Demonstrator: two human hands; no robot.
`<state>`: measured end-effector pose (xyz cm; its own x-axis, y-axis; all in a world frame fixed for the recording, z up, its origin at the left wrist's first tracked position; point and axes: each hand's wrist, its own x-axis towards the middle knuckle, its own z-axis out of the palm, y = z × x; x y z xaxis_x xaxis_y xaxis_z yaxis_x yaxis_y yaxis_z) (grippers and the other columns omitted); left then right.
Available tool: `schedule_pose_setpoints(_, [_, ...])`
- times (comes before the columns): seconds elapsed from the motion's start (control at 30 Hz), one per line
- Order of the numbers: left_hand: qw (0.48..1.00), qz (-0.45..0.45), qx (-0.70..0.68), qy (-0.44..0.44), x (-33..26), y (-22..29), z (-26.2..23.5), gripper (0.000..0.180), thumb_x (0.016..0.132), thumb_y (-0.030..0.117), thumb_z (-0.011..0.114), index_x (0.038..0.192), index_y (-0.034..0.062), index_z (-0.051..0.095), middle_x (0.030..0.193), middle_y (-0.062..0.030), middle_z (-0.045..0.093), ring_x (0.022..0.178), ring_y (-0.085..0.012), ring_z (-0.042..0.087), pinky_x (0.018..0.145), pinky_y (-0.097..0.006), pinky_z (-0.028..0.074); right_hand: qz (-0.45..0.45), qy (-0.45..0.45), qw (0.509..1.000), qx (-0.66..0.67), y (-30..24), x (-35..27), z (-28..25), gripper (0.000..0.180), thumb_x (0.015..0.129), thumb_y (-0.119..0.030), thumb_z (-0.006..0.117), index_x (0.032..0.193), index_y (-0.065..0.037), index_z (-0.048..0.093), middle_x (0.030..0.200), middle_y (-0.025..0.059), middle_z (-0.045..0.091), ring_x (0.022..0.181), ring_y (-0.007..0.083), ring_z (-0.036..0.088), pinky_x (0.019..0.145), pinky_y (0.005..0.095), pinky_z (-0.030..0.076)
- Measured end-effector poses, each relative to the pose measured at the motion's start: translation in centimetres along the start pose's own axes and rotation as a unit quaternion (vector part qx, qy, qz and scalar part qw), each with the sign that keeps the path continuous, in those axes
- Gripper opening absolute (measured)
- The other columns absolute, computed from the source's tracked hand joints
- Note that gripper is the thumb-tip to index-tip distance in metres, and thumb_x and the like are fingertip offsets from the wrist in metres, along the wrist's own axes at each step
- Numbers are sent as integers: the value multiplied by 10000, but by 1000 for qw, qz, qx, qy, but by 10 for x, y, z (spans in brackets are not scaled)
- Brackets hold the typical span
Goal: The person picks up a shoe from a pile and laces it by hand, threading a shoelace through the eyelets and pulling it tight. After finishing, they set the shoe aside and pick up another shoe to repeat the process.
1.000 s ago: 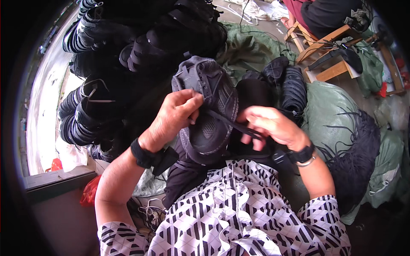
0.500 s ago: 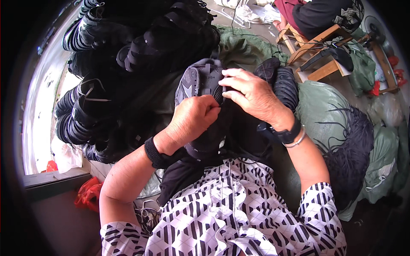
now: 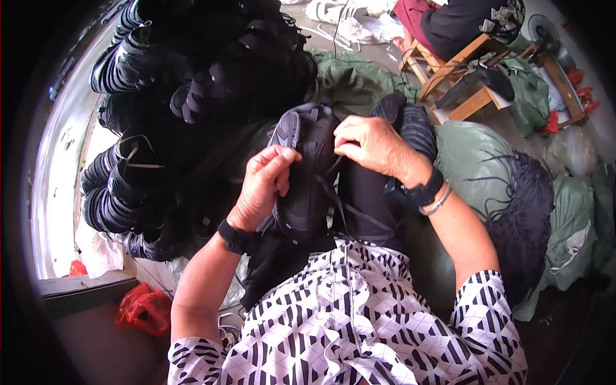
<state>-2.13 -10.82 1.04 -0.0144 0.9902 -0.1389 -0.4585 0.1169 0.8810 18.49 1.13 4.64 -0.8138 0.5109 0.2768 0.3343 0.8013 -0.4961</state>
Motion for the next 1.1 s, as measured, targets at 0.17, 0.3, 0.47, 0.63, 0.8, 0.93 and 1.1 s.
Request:
schedule_pose_setpoints(0.17, [991,36,129,13,-3,-7,17,141,913,210,588,876,80,624,742,66,561,635,-5,436,551,-168,360,-50,44,997,-42,-29,-2,5,209,708,-150,716,880,-61,637,920,86,574,877,254,580,775,365,466])
schedule_pose_setpoints(0.3, [977,134,167,-3,-11,-28,29,108,916,117,591,908,10,594,788,21,609,742,-28,522,672,-195,444,-22,-6,1000,-10,-21,-7,21,243,664,-248,761,808,-119,615,906,28,536,858,210,554,785,390,410])
schedule_pose_setpoints(0.47, [968,129,215,23,-13,-29,40,95,924,101,570,910,8,584,765,26,579,725,-30,500,667,-201,441,10,27,992,126,-11,-22,39,220,634,-207,795,747,-104,638,836,8,551,790,192,551,767,361,406])
schedule_pose_setpoints(0.63, [986,48,162,9,-9,-15,36,205,957,221,495,1033,34,528,773,46,496,708,-24,425,651,-194,379,45,104,980,161,-20,-22,47,79,753,-140,711,725,-76,675,716,24,562,687,195,549,716,334,408])
schedule_pose_setpoints(0.8, [987,36,156,12,-9,-25,25,154,935,159,509,1044,50,515,738,61,458,666,-17,384,608,-176,337,229,183,846,445,15,-39,-16,57,815,-22,576,839,-5,625,841,103,632,771,172,612,745,300,512])
schedule_pose_setpoints(0.93, [993,66,88,50,-5,-21,21,135,913,144,590,1012,69,537,715,87,455,616,-2,403,563,-160,339,216,364,555,716,103,-119,-156,186,923,-107,479,978,65,520,869,118,572,712,168,536,614,253,445])
schedule_pose_setpoints(1.1, [991,13,-109,82,7,-8,21,194,949,227,502,1060,73,543,782,47,460,602,-45,396,555,-183,336,236,483,442,717,174,-219,-211,267,978,-179,424,1007,65,526,944,102,590,459,50,302,443,203,252])
